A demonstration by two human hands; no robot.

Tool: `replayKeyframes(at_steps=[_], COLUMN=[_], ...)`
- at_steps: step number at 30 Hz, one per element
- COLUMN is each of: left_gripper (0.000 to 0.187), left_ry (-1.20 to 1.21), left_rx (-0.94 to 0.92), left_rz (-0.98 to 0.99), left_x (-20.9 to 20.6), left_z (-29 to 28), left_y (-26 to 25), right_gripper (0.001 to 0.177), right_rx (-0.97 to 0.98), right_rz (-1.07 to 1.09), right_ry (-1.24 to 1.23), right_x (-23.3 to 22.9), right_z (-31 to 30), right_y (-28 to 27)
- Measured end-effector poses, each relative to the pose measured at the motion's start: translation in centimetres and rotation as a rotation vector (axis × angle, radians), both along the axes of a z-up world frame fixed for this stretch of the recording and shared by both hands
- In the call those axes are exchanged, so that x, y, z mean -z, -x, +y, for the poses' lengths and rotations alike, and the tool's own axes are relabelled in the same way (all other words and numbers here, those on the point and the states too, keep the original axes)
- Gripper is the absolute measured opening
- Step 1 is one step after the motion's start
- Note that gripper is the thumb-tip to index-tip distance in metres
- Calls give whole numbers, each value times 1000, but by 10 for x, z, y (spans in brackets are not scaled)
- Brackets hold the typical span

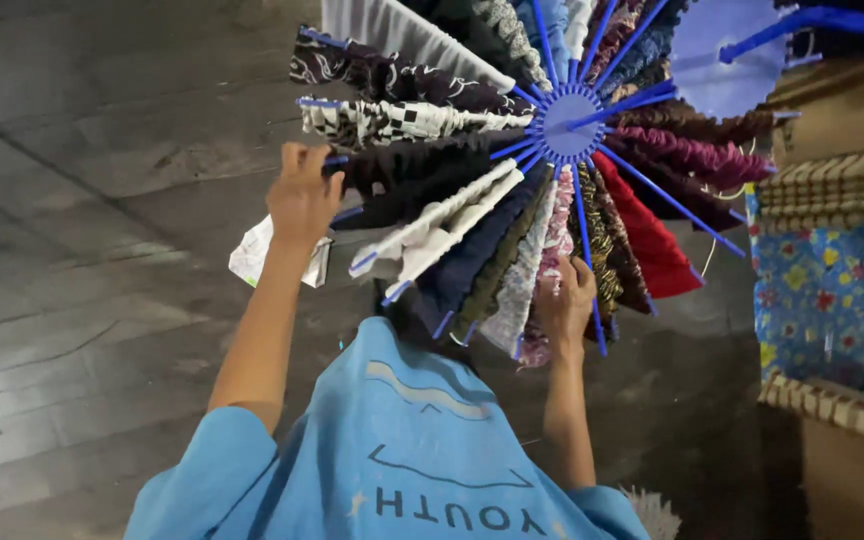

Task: The person repeatedly adjusts and repositions various garments on a blue circular clothes drying rack. They rotate the rack and use both hands to spread and align the clothes on the spokes throughout the clip.

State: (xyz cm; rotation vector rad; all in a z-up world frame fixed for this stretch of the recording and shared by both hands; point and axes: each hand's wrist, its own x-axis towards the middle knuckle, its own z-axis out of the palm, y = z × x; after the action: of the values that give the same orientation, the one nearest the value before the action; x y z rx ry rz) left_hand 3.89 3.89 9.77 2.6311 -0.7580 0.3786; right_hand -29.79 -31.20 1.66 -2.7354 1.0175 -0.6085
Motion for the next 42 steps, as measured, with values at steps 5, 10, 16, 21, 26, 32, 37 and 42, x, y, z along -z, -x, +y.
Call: replayKeyframes(at_steps=[5,10,16,21,26,32,37,42], left_gripper=[20,27,27,29,29,33,31,36], left_ry=[-95,-174,-150,-258,-223,-261,-426,-406], left_rx=[158,209,335,290,342,350,335,403], left_rz=[171,402,584,649,664,657,555,676], left_x=[39,14,-10,-23,-7,-27,5,-36], left_z=[20,29,33,34,35,17,-24,-58], left_y=[-1,18,37,60,77,87,89,69], right_gripper=[46,38,41,58,49,50,49,42], right_rx=[-280,-362,-491,-256,-301,-337,-270,-246], right_rz=[-223,-219,-38,278,319,213,220,163], right_ry=[-218,-413,-87,-110,-198,-347,-388,-429], right_x=[-40,-70,-56,-44,-36,-66,-52,-68], right_z=[57,112,154,137,145,154,158,149], right_y=[-61,-126,-178,-179,-170,-150,-138,-126])
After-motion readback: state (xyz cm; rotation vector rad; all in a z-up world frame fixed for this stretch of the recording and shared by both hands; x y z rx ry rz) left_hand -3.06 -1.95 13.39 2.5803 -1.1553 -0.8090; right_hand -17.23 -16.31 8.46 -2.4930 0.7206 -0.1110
